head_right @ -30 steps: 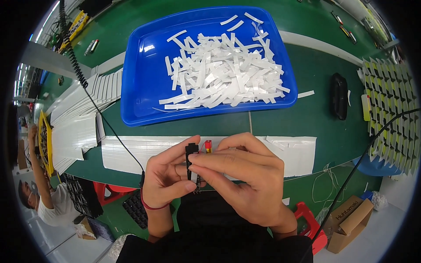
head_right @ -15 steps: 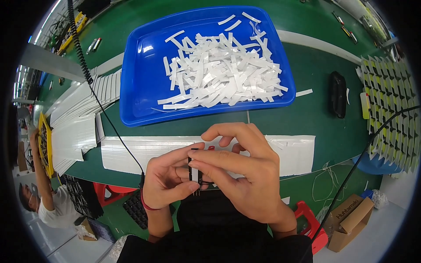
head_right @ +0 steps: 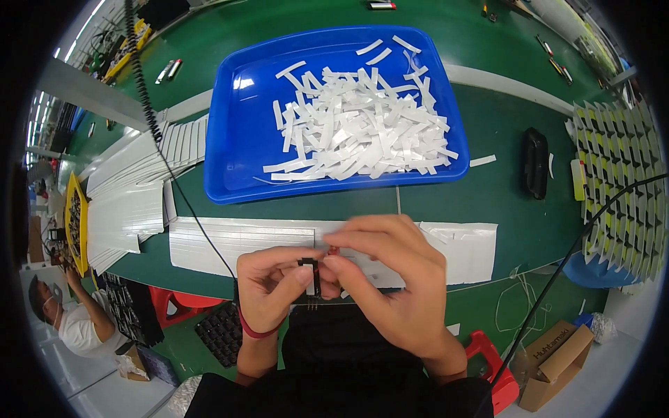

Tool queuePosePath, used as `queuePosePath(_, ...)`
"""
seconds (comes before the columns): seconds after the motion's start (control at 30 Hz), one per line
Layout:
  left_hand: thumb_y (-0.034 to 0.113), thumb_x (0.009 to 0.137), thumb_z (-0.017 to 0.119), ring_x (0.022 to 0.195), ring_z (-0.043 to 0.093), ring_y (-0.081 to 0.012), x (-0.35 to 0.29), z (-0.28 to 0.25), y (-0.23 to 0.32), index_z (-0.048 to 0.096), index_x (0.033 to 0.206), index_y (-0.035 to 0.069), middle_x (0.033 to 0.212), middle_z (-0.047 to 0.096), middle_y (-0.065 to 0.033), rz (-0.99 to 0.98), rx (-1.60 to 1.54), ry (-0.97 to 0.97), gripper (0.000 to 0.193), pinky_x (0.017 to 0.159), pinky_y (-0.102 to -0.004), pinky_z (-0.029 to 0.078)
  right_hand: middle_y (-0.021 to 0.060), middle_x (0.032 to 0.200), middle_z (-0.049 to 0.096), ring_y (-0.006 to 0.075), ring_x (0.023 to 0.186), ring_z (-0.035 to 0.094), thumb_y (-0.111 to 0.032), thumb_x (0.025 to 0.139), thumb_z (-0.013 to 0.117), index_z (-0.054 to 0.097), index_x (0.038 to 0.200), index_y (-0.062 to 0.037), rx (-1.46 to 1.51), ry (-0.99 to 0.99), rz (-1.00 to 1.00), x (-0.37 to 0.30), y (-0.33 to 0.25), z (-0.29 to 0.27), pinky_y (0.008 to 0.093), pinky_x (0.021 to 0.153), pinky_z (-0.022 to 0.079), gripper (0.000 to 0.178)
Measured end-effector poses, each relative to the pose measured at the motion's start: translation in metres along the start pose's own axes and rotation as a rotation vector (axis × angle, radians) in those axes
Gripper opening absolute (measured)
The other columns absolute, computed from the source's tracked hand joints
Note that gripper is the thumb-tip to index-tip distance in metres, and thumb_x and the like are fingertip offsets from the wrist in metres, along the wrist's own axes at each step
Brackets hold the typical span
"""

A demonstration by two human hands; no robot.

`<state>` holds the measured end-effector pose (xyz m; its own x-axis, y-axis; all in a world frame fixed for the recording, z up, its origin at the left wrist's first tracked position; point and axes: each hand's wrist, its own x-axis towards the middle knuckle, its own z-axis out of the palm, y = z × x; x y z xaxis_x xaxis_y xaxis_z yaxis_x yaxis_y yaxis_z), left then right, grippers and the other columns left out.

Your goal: The person assembles small electronic components by hand, placing batteries and pins into black plastic housings.

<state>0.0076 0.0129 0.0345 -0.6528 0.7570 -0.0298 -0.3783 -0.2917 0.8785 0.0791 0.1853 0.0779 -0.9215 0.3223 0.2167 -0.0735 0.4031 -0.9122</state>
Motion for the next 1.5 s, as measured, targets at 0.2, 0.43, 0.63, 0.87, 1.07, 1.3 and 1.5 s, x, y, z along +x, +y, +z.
queuePosePath(0.2,-0.010,0.087,0.062,0.098,0.067,-0.0202,0.004,0.002,0.000,0.059,0.124,-0.008,0.111,0.067,-0.0210,-0.001,0.079,0.127,0.037,0.080,-0.0282,0.057,0.0092,0.091,0.069,0.0230,0.079,0.064,0.006,0.070,0.078,0.072,0.095,-0.0003,-0.103,0.094,-0.053,-0.016,-0.004,0.015,0.0294,0.068,0.050,0.027)
queuePosePath(0.43,-0.015,0.078,0.068,0.096,0.067,-0.0220,0.003,-0.001,-0.012,0.067,0.114,-0.005,0.115,0.065,-0.0209,0.170,0.145,0.095,0.037,0.078,-0.0268,0.057,0.0131,0.090,0.071,0.0216,0.079,0.069,0.007,0.074,0.074,0.073,0.093,0.0014,-0.055,0.089,-0.033,-0.018,-0.007,0.014,0.0274,0.070,0.054,0.020)
queuePosePath(0.63,-0.014,0.076,0.071,0.094,0.067,-0.0213,0.003,0.004,-0.012,0.070,0.109,-0.004,0.108,0.068,-0.0181,0.184,0.222,0.140,0.034,0.078,-0.0271,0.057,0.0125,0.090,0.072,0.0248,0.078,0.069,0.006,0.072,0.076,0.071,0.095,0.0014,-0.053,0.075,-0.030,-0.021,-0.004,0.012,0.0296,0.067,0.054,0.024)
queuePosePath(0.87,-0.013,0.076,0.072,0.092,0.067,-0.0203,0.010,0.004,-0.011,0.070,0.108,-0.005,0.105,0.068,-0.0169,0.186,0.258,0.146,0.034,0.077,-0.0264,0.056,0.0133,0.090,0.071,0.0258,0.079,0.069,0.007,0.072,0.074,0.071,0.095,0.0011,-0.066,0.080,-0.045,-0.016,-0.001,0.011,0.0298,0.069,0.053,0.024)
queuePosePath(1.07,-0.012,0.078,0.070,0.090,0.066,-0.0189,0.004,0.000,0.004,0.069,0.110,-0.005,0.105,0.067,-0.0163,0.103,0.272,0.164,0.033,0.076,-0.0259,0.055,0.0129,0.088,0.071,0.0249,0.080,0.068,0.006,0.073,0.074,0.071,0.093,0.0008,0.006,0.073,0.023,-0.011,-0.007,0.017,0.0305,0.070,0.053,0.021)
queuePosePath(1.3,-0.010,0.079,0.070,0.095,0.064,-0.0174,0.003,0.003,-0.014,0.069,0.112,-0.004,0.104,0.067,-0.0121,0.111,0.211,0.094,0.033,0.079,-0.0258,0.053,0.0118,0.084,0.065,0.0164,0.076,0.062,0.007,0.080,0.065,0.067,0.087,0.0058,0.016,0.104,0.136,-0.026,0.000,0.017,0.0245,0.070,0.049,0.008)
queuePosePath(1.5,-0.010,0.083,0.066,0.097,0.064,-0.0185,0.000,0.009,-0.013,0.068,0.114,-0.004,0.107,0.065,-0.0135,0.138,0.029,0.095,0.032,0.079,-0.0256,0.054,0.0133,0.094,0.069,0.0170,0.082,0.066,-0.001,0.090,0.065,0.069,0.098,0.0058,0.009,-0.021,0.134,-0.023,-0.014,0.008,0.0268,0.072,0.053,0.010)
